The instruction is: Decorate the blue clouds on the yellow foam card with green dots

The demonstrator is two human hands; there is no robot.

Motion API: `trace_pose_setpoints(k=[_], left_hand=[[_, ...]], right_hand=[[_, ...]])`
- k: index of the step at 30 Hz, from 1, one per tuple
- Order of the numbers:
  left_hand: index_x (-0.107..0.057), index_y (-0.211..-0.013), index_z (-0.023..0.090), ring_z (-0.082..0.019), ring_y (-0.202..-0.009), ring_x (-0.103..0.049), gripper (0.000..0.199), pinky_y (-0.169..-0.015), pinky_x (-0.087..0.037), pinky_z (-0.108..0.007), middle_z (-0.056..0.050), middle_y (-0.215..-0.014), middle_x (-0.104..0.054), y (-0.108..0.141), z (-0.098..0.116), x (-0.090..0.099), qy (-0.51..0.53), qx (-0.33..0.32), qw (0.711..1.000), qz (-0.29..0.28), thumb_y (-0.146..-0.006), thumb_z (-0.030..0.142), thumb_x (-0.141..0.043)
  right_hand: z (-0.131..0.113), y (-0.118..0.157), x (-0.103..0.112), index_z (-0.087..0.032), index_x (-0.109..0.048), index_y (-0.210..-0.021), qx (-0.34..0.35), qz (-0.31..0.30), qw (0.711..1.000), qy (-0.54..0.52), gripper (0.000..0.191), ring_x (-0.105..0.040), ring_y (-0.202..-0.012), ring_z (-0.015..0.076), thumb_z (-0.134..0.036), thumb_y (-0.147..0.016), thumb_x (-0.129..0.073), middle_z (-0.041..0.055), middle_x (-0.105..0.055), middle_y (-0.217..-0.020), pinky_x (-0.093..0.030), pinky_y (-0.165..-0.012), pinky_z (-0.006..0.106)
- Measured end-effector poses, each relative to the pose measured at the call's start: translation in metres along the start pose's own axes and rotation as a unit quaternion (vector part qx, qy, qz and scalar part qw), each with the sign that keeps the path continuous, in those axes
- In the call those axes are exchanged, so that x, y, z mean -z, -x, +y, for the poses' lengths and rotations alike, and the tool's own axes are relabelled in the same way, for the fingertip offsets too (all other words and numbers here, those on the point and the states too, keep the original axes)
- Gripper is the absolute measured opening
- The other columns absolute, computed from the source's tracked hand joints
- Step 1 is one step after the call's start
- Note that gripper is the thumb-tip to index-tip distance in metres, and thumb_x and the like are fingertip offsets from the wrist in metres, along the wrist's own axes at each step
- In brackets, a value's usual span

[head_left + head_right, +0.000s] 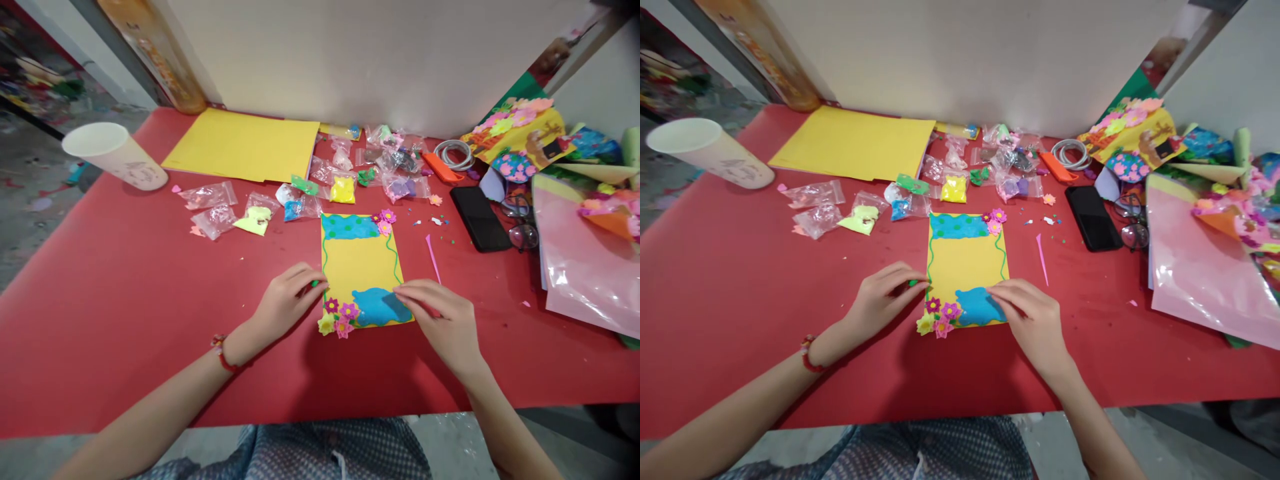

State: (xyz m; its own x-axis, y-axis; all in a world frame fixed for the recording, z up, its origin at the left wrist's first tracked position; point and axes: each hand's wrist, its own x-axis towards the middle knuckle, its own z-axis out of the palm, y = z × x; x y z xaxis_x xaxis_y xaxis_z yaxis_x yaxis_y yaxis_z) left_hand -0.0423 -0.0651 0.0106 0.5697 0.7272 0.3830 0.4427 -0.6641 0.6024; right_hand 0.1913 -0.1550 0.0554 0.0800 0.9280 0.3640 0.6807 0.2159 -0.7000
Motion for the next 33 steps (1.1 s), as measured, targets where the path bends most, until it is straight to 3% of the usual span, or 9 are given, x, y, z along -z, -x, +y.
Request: trace_pose_setpoints(k=[3, 8, 13, 18, 23, 27, 33], left_hand=[[-0.064, -0.088, 0.016, -0.011, -0.068, -0.058, 0.012, -0.063, -0.046, -0.021, -0.004, -0.078, -0.060, 0.0000, -0.0022, -0.0006, -0.013, 0.002, 1.000, 0.011, -0.089, 0.019, -0.052], [-0.063, -0.096, 0.015, -0.010, -0.069, -0.057, 0.014, -0.063, -0.047, -0.020, -0.004, -0.084, -0.060, 0.0007, -0.0033, -0.0023, -0.021, -0.014, 0.999, 0.031, -0.089, 0.015, -0.051], [-0.062, -0.096, 0.015, -0.011, -0.074, -0.059, 0.015, -0.067, -0.048, -0.021, -0.005, -0.085, -0.061, 0.0003, -0.0033, -0.0021, -0.019, -0.030, 0.999, 0.039, -0.089, 0.012, -0.049], [-0.062, -0.094, 0.014, -0.011, -0.074, -0.059, 0.015, -0.067, -0.048, -0.020, -0.005, -0.084, -0.061, 0.0000, -0.0033, -0.0017, -0.021, -0.035, 0.998, 0.039, -0.088, 0.011, -0.049], [-0.063, -0.094, 0.014, -0.010, -0.073, -0.059, 0.015, -0.066, -0.048, -0.020, -0.005, -0.085, -0.061, -0.0001, -0.0033, -0.0017, -0.020, -0.034, 0.998, 0.041, -0.088, 0.011, -0.050], [-0.063, -0.094, 0.013, -0.010, -0.072, -0.059, 0.014, -0.066, -0.048, -0.020, -0.005, -0.084, -0.060, -0.0003, -0.0033, -0.0023, -0.019, -0.038, 0.998, 0.042, -0.087, 0.009, -0.050], [-0.062, -0.093, 0.013, -0.010, -0.072, -0.058, 0.015, -0.066, -0.048, -0.020, -0.005, -0.084, -0.060, -0.0004, -0.0030, -0.0029, -0.020, -0.038, 0.998, 0.044, -0.088, 0.009, -0.049]], right_hand=[[0.0017, 0.0021, 0.0001, -0.023, -0.067, -0.070, -0.017, 0.019, 1.000, -0.002, 0.007, -0.064, -0.061, 0.0134, -0.019, -0.075, -0.069, -0.0008, -0.067, -0.066, -0.054, -0.057, 0.026], [0.0040, 0.0040, -0.0010, -0.023, -0.071, -0.083, 0.003, -0.002, 1.000, 0.003, 0.014, -0.067, -0.072, 0.0131, -0.014, -0.082, -0.060, 0.0009, -0.072, -0.081, -0.055, -0.065, 0.025], [0.0029, 0.0040, -0.0011, -0.021, -0.066, -0.069, -0.023, 0.023, 0.999, 0.011, 0.007, -0.063, -0.061, 0.0118, -0.020, -0.076, -0.069, -0.0012, -0.067, -0.066, -0.053, -0.058, 0.023], [0.0051, 0.0044, -0.0024, -0.023, -0.070, -0.082, -0.006, 0.003, 1.000, 0.020, 0.014, -0.068, -0.073, 0.0141, -0.016, -0.084, -0.057, 0.0012, -0.073, -0.081, -0.056, -0.067, 0.026], [0.0057, 0.0049, -0.0053, -0.020, -0.066, -0.070, -0.044, 0.014, 0.999, 0.013, 0.007, -0.066, -0.061, 0.0130, -0.020, -0.077, -0.067, -0.0006, -0.069, -0.067, -0.054, -0.058, 0.024], [0.0064, 0.0054, -0.0055, -0.021, -0.070, -0.083, -0.014, -0.004, 1.000, 0.010, 0.015, -0.069, -0.070, 0.0131, -0.015, -0.084, -0.056, 0.0016, -0.073, -0.079, -0.056, -0.064, 0.023], [0.0067, 0.0060, -0.0063, -0.021, -0.067, -0.073, -0.021, 0.012, 0.999, 0.023, 0.005, -0.067, -0.064, 0.0135, -0.019, -0.078, -0.067, 0.0001, -0.072, -0.071, -0.056, -0.061, 0.024]])
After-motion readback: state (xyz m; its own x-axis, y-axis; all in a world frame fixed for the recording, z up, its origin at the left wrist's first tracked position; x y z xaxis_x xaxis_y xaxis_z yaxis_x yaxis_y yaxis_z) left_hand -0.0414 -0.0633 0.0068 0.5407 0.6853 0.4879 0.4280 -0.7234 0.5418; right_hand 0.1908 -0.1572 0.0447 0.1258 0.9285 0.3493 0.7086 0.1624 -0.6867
